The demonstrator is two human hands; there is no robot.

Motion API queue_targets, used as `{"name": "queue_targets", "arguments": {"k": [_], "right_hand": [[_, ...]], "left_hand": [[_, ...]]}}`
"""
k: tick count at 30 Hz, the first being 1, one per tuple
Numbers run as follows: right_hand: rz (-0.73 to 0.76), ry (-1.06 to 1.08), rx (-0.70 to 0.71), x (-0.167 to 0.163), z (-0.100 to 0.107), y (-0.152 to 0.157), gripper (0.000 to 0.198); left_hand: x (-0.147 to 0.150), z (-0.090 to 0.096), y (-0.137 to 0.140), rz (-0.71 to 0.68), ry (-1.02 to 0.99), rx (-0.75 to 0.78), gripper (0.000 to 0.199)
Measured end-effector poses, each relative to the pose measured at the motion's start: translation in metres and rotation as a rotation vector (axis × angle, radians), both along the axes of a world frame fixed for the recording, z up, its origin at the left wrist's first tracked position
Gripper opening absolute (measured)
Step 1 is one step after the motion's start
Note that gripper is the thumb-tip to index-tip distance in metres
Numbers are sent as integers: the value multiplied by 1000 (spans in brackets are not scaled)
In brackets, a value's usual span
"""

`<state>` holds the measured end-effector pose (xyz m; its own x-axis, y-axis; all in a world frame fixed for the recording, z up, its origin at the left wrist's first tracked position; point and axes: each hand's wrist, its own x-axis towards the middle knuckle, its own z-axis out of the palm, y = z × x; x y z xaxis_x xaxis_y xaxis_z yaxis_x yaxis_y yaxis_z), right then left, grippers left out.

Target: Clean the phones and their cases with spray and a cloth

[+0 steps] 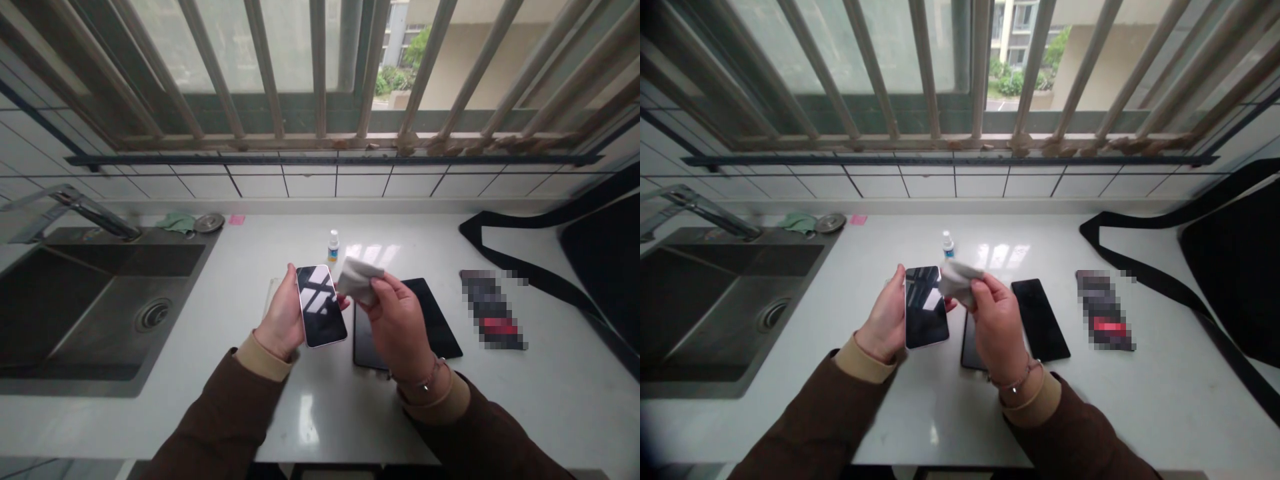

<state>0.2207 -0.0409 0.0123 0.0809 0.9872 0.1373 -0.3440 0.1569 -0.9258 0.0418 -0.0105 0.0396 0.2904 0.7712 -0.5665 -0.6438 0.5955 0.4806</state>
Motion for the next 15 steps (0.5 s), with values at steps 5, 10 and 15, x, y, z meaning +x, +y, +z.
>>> {"name": "queue_targets", "arguments": {"k": [5, 10, 15], "right_hand": [[-274, -597, 224, 5, 9, -1, 33], [47, -1149, 608, -6, -2, -2, 43], [207, -1238, 750, -13, -7, -7, 41]], "left_hand": [[16, -18, -17, -178, -132, -45, 80], [30, -22, -17, -5, -198, 1, 66], [17, -12, -9, 97, -63, -101, 71]]}}
